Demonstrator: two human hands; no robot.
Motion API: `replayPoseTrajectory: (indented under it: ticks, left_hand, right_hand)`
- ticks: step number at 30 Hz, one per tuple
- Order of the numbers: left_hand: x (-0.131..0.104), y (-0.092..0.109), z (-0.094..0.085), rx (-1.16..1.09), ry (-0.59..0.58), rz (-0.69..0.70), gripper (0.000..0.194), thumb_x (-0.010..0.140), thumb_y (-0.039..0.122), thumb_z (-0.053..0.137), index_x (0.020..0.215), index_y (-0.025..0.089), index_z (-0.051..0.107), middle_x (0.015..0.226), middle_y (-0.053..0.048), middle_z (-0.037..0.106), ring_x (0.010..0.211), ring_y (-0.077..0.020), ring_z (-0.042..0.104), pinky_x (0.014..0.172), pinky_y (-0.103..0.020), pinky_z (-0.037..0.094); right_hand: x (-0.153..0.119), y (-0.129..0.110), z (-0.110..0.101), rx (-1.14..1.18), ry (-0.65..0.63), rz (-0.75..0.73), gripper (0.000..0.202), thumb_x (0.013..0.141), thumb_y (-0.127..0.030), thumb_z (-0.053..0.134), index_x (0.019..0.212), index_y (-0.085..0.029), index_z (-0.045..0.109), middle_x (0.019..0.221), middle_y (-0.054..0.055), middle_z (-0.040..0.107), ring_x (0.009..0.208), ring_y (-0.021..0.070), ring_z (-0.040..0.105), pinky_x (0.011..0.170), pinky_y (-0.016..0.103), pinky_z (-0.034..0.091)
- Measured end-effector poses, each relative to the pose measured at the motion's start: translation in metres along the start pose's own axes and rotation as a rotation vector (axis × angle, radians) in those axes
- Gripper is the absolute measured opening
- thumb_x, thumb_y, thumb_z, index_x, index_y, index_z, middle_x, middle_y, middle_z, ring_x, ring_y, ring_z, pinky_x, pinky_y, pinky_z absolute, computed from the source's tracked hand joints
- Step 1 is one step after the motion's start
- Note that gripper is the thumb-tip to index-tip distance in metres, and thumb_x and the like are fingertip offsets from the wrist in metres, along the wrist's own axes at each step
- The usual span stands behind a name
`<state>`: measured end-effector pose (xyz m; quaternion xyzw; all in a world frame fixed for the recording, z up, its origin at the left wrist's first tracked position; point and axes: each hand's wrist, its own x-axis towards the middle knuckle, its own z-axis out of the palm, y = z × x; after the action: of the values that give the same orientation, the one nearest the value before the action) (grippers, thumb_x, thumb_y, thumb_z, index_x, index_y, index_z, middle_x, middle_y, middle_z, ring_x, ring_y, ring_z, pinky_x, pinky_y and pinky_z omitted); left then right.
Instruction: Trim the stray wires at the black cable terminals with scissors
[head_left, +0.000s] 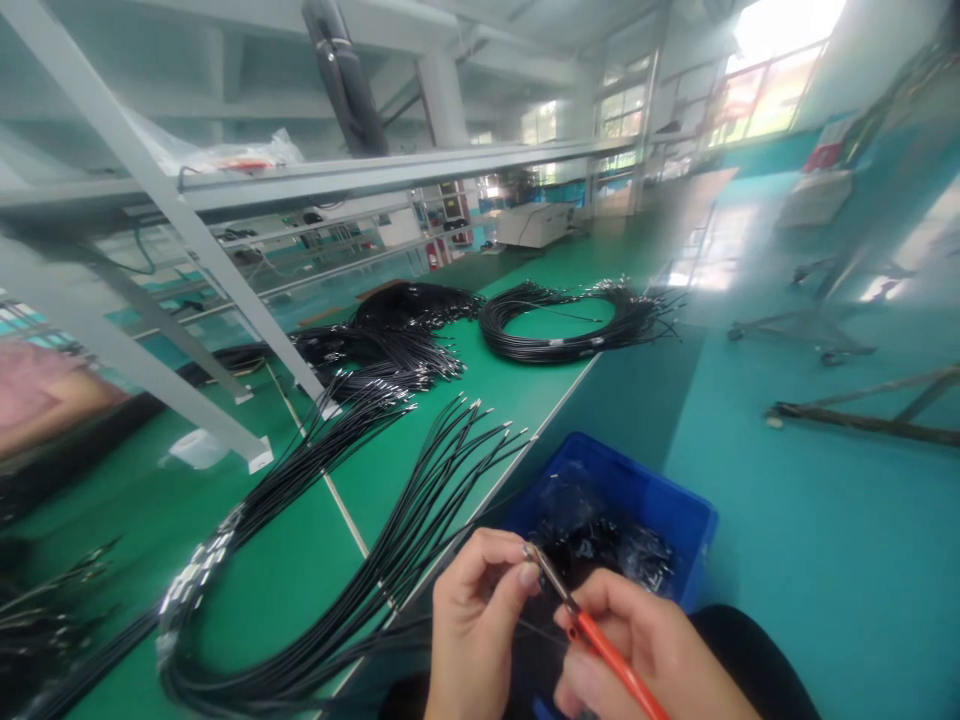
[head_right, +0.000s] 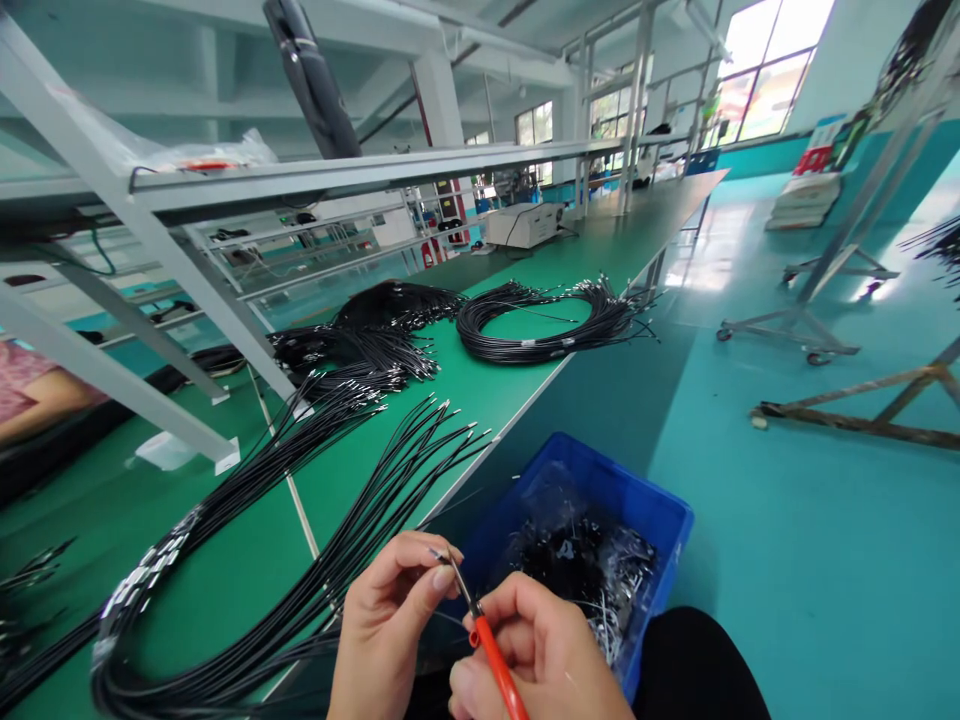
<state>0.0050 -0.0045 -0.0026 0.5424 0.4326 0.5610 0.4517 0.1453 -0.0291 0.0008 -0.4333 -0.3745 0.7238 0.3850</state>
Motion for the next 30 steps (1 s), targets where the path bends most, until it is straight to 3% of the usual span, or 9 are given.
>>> replayPoseTrajectory:
  ticks: [9, 17, 20, 24, 27, 30]
  left_hand:
    - [0.001, -0.004, 0.000, 0.085, -0.084, 0.061, 0.008, 0.079, 0.013, 0.062, 0.077, 0.020, 0.062, 0.077, 0.001, 0.061, 0.068, -0.0129, 0.057, 0.064, -0.023, 0.048]
    - [0.000, -0.004, 0.000, 0.137, -0.067, 0.071, 0.005, 0.080, 0.016, 0.061, 0.076, 0.019, 0.062, 0.075, 0.000, 0.061, 0.068, -0.0140, 0.057, 0.064, -0.023, 0.046]
    - [0.000, -0.004, 0.004, 0.187, 0.000, 0.079, 0.005, 0.078, 0.017, 0.062, 0.073, 0.019, 0.062, 0.072, 0.000, 0.062, 0.066, -0.0141, 0.057, 0.062, -0.023, 0.044]
    - [-0.001, 0.001, 0.010, 0.308, 0.023, 0.096, 0.007, 0.076, 0.018, 0.063, 0.069, 0.018, 0.063, 0.065, 0.001, 0.059, 0.062, -0.0135, 0.055, 0.060, -0.022, 0.042]
    - [-0.003, 0.005, 0.012, 0.385, -0.036, 0.094, 0.009, 0.076, 0.019, 0.062, 0.067, 0.017, 0.062, 0.063, 0.001, 0.058, 0.059, -0.0132, 0.054, 0.057, -0.022, 0.041]
    - [-0.005, 0.006, 0.014, 0.412, -0.081, 0.071, 0.012, 0.077, 0.019, 0.060, 0.066, 0.016, 0.062, 0.063, -0.001, 0.058, 0.059, -0.0141, 0.055, 0.056, -0.022, 0.042]
  right_hand:
    - [0.001, -0.007, -0.001, -0.113, 0.044, 0.005, 0.014, 0.067, -0.011, 0.062, 0.073, -0.018, 0.051, 0.054, -0.003, 0.066, 0.039, 0.0048, 0.049, 0.035, 0.015, 0.024]
    - [0.005, 0.000, -0.006, -0.083, 0.065, -0.027, 0.018, 0.062, -0.014, 0.067, 0.071, -0.018, 0.052, 0.046, -0.006, 0.059, 0.043, 0.0101, 0.057, 0.043, 0.017, 0.040]
    - [0.005, 0.001, -0.007, -0.024, 0.190, -0.164, 0.020, 0.065, -0.023, 0.069, 0.077, -0.019, 0.055, 0.051, -0.004, 0.061, 0.048, 0.0115, 0.058, 0.048, 0.020, 0.045]
    - [0.007, -0.002, -0.002, 0.009, 0.455, -0.448, 0.038, 0.061, -0.027, 0.077, 0.091, -0.023, 0.055, 0.077, 0.000, 0.068, 0.073, 0.0158, 0.064, 0.063, 0.021, 0.051]
    - [0.012, -0.003, 0.002, -0.016, 0.497, -0.566, 0.032, 0.068, -0.027, 0.072, 0.095, -0.026, 0.054, 0.087, 0.001, 0.069, 0.086, 0.0165, 0.063, 0.072, 0.022, 0.052]
    - [0.018, -0.001, 0.005, -0.107, 0.534, -0.645, 0.026, 0.073, -0.025, 0.067, 0.095, -0.026, 0.055, 0.083, 0.000, 0.067, 0.080, 0.0158, 0.064, 0.069, 0.023, 0.053]
